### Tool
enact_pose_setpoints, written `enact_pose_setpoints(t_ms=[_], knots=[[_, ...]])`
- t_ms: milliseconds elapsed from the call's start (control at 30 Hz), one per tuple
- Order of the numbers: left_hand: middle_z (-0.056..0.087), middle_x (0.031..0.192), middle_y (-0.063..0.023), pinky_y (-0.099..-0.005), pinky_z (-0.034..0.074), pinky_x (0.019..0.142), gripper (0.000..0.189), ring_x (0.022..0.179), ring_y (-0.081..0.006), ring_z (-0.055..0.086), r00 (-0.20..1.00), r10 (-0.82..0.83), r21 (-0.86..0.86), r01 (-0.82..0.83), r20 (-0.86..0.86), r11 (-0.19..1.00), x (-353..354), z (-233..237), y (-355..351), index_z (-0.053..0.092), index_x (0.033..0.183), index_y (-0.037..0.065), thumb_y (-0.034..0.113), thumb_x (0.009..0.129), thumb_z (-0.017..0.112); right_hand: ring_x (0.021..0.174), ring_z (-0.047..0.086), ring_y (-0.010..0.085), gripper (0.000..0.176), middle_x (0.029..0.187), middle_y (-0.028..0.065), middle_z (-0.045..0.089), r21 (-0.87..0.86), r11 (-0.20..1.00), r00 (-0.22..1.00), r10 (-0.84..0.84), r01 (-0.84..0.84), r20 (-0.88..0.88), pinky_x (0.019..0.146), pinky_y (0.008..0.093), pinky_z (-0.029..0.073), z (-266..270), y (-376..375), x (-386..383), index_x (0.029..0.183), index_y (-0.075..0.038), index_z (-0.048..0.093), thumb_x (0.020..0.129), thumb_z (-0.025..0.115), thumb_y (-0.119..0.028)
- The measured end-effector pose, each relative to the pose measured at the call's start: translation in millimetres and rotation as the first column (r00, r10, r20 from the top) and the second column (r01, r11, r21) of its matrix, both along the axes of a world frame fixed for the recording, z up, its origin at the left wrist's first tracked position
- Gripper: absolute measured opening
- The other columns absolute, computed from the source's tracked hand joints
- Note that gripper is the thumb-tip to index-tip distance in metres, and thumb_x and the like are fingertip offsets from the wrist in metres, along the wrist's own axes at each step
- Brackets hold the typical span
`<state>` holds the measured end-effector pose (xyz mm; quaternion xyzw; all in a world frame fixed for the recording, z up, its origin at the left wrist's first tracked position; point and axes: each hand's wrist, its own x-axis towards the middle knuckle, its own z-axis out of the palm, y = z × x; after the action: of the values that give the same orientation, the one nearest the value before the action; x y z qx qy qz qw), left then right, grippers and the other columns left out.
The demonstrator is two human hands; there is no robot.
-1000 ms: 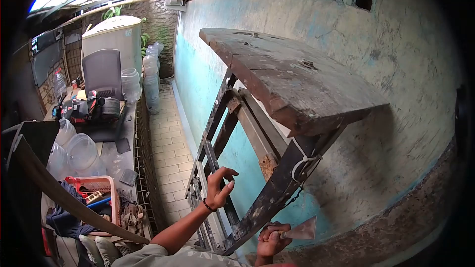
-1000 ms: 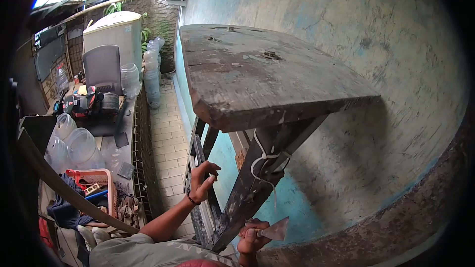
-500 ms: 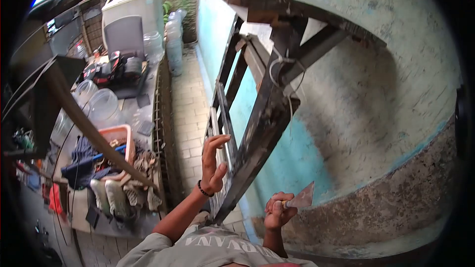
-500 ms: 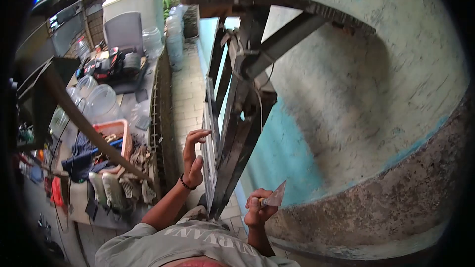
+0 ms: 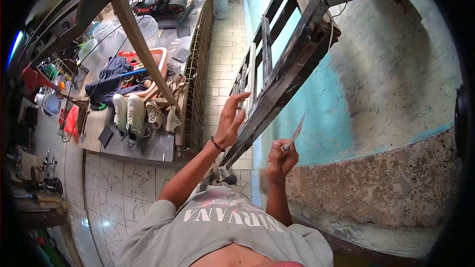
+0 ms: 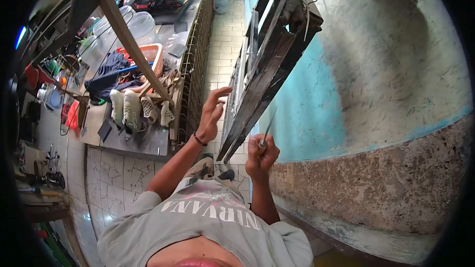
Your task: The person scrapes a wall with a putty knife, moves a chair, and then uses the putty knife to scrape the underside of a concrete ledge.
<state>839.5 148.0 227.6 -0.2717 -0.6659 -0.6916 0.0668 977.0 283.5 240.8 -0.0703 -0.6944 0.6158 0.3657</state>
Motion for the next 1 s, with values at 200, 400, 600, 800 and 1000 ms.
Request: enact_pose_setpoints(t_ms=[200,400,600,800,1000], knots=[[0.063,0.131,-0.0157,-0.0396,0.043,0.1,0.065,0.123,-0.0258,0.059,0.996,-0.07,-0.028,0.068,-0.058,0.997,29.1,-9.1,-13.5,0.054,0.139,0.002,0.053,0.099,0.044,0.052,0.036,0.0032,0.021,0.057,-0.0056,0.044,0.039,0.998,0.998,0.054,-0.055,0.017,0.05,0.0244,0.029,-8.4,-8.2,0.5,0.083,-0.004,0.06,0.097,0.067,-0.017],[0.07,0.107,-0.0135,-0.0342,0.045,0.087,0.059,0.102,-0.0201,0.064,0.988,-0.03,-0.009,0.032,0.154,0.999,69.0,-38.3,-47.9,0.058,0.134,0.002,0.048,0.1,0.046,0.052,0.038,0.0045,0.022,0.057,-0.0042,0.044,0.033,0.995,0.991,0.095,-0.098,0.098,0.05,0.0256,0.029,-40.9,-24.7,20.6,0.083,-0.003,0.059,0.097,0.067,-0.017],[0.072,0.097,-0.0113,-0.0309,0.049,0.08,0.051,0.086,-0.017,0.065,0.978,-0.061,0.013,0.06,0.199,0.998,114.8,-40.0,-99.2,0.061,0.128,0.0,0.042,0.103,0.048,0.053,0.046,0.0062,0.023,0.059,-0.0002,0.051,0.074,0.979,0.976,0.183,-0.192,0.119,0.051,0.0265,0.036,-44.4,-59.7,38.2,0.084,-0.002,0.059,0.098,0.067,-0.017],[0.071,0.095,-0.0109,-0.0332,0.048,0.087,0.054,0.091,-0.0182,0.066,0.979,-0.045,-0.04,0.053,0.199,0.998,171.7,-48.9,-181.2,0.062,0.125,-0.001,0.045,0.104,0.044,0.052,0.049,0.0073,0.021,0.059,0.0003,0.054,0.092,0.955,0.956,0.274,-0.284,0.103,0.052,0.0264,0.039,-43.4,-137.9,84.6,0.085,-0.003,0.06,0.097,0.068,-0.018],[0.073,0.094,-0.0117,-0.0325,0.049,0.085,0.049,0.091,-0.0195,0.068,0.961,0.029,-0.067,-0.011,0.273,0.998,251.2,-52.5,-272.2,0.064,0.121,-0.001,0.041,0.104,0.045,0.05,0.051,0.0065,0.019,0.061,-0.0004,0.056,0.039,0.934,0.93,0.348,-0.355,0.114,0.049,0.027,0.04,-58.3,-232.1,150.0,0.088,-0.002,0.062,0.096,0.068,-0.018]])
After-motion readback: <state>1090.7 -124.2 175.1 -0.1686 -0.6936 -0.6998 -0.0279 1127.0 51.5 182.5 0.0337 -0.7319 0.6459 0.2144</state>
